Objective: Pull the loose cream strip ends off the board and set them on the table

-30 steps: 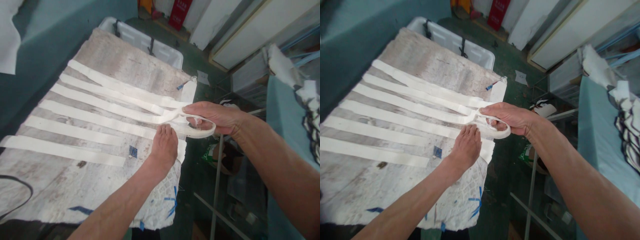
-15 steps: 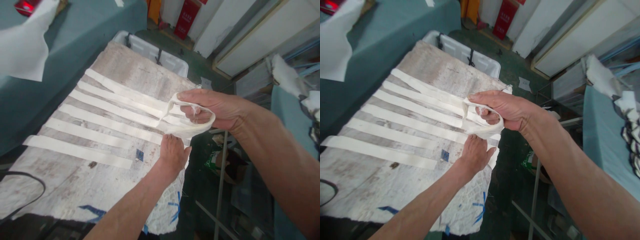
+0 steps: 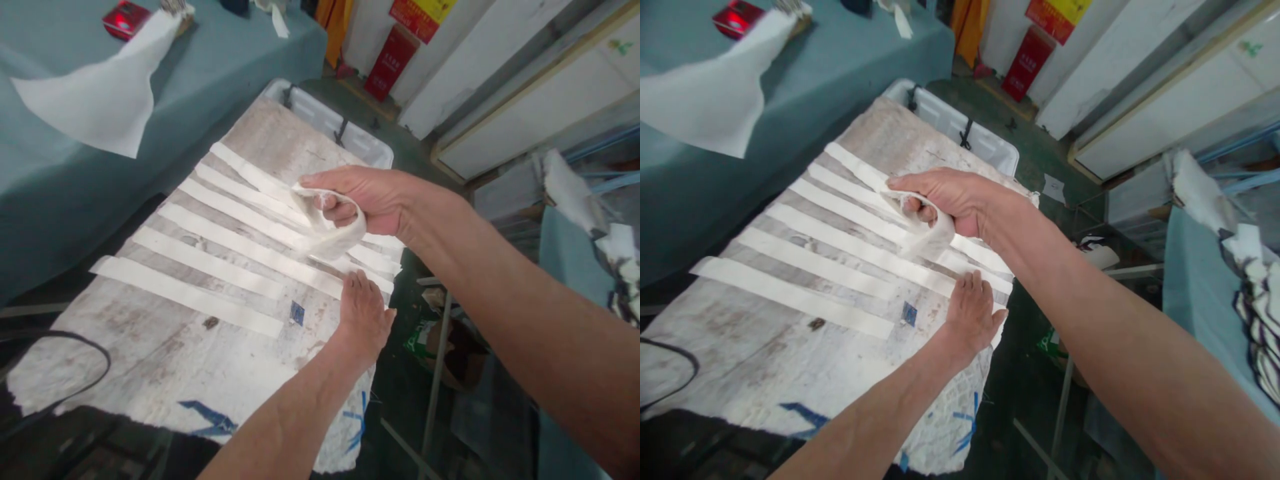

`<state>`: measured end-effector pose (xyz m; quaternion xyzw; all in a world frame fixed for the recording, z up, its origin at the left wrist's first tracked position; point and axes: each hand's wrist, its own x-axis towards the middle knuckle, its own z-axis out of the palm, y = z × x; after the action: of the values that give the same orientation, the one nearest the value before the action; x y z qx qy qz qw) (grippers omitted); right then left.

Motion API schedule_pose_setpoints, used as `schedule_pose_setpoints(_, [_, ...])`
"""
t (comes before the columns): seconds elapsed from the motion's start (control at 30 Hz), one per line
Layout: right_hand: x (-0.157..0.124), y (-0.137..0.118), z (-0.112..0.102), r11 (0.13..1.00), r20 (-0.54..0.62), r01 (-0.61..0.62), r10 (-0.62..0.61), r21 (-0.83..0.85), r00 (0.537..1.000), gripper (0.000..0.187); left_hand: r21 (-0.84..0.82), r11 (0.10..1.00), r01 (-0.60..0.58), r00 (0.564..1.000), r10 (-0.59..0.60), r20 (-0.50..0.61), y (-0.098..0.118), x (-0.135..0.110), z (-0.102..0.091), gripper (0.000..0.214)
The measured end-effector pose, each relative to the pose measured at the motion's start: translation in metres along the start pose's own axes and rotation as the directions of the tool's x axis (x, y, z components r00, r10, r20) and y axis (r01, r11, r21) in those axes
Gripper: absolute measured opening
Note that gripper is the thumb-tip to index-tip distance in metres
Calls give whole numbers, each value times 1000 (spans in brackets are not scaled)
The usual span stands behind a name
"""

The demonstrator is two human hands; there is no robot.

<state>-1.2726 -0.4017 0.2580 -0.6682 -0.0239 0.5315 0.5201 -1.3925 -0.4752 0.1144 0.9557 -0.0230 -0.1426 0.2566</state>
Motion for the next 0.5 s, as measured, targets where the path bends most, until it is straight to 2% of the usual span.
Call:
schedule_pose_setpoints(0.13, [-8,-30,32,996,84,90,-89,-16,993,44,-36,999,9,1000,-9,5,-1,0,1,69])
schedule_pose_setpoints(0.23, [-20,-47,48,984,160,167,-156,-61,975,50,-113,993,17,1000,-14,21,-5,3,-6,64])
schedule_pose_setpoints(0.33, [-35,-52,54,980,179,185,-169,-77,969,46,-153,988,-21,1000,22,4,-14,8,-19,51])
schedule_pose_setpoints(0.43, [-48,-48,50,969,258,241,-219,-54,941,41,-113,990,-89,996,85,-40,-20,14,-35,38])
schedule_pose_setpoints(0.5, [-55,-42,46,959,248,281,-264,-39,932,44,-87,984,-155,986,148,-79,-19,15,-47,33])
